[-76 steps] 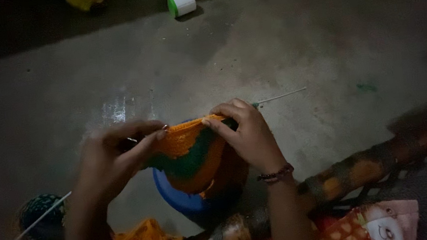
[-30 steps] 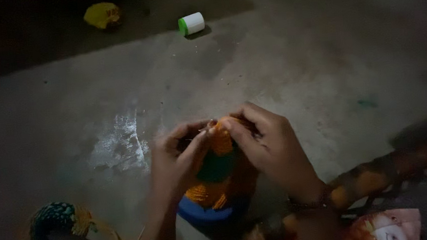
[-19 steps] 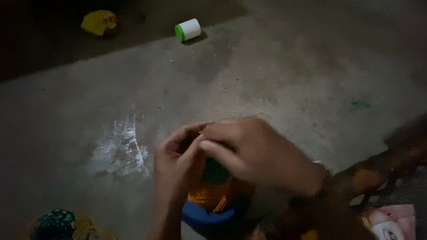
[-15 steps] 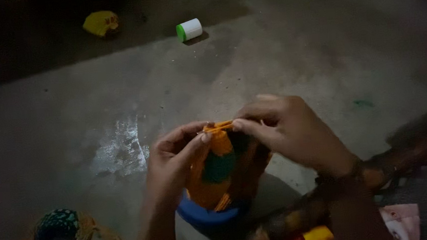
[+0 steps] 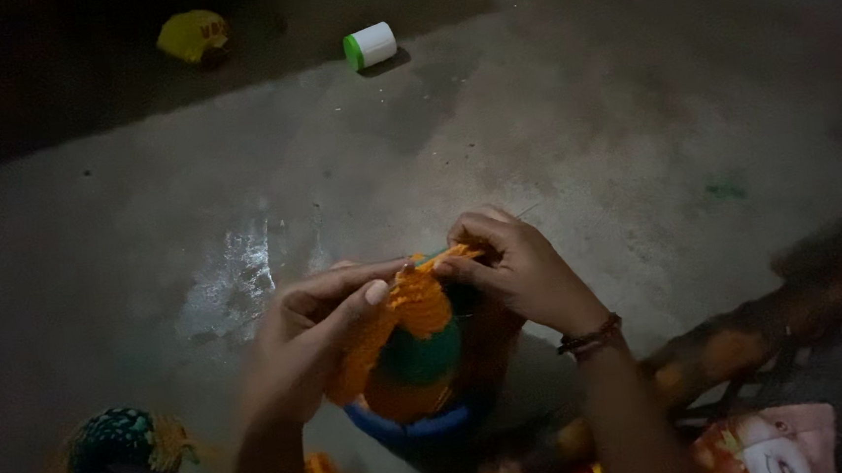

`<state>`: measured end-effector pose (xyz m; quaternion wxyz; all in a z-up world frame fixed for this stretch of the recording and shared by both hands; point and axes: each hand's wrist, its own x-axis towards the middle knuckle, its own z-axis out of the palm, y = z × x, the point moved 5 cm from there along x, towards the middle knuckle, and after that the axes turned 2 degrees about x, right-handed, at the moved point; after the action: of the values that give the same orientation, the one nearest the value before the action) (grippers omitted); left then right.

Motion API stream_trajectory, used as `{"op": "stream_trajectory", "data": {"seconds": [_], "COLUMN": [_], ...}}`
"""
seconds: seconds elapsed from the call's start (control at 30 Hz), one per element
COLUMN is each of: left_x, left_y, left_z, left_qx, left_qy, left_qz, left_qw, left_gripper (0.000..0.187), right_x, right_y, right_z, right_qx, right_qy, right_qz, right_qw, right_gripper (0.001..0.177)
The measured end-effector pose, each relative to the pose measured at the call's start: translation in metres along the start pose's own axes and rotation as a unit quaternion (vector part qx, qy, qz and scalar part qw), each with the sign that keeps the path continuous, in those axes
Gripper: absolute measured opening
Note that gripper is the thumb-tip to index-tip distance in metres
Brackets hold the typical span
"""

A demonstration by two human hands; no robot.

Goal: The person knits a multicolored fabric using two knitting needles and orange and green yarn. They repeatedly insert the needle into stitches, wrap the yarn, and pull loops through to extend the fabric.

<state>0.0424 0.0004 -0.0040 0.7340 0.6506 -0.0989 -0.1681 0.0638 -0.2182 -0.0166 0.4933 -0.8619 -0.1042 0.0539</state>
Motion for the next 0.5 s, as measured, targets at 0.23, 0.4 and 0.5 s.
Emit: {"op": "stream_trajectory", "data": {"seconds": [0.23,0.4,0.5], "left_x": [0.002,-0.001,0.000], "left_y": [0.008,0.030,0.029], "left_z": [-0.012,0.002,0.005], "left_qx": [0.166,0.461,0.453], "left_qy": [0.165,0.269,0.275], "left_qz": [-0.016,0.170,0.149], "left_qw": [0.972,0.828,0.835], "left_gripper": [0.020,0.012,0.010], "right_x": [0.005,0.002,-0.001], "right_y": [0.007,0.006,0.007], "right_z": [0.009,0.016,0.022], "right_qx": [-0.081,-0.100,-0.108], "right_qy": [0.095,0.144,0.180], "right_qz": [-0.003,0.030,0.041], "right_qw": [0.992,0.984,0.977], "right_gripper": [0.046,0.043,0.045]}}
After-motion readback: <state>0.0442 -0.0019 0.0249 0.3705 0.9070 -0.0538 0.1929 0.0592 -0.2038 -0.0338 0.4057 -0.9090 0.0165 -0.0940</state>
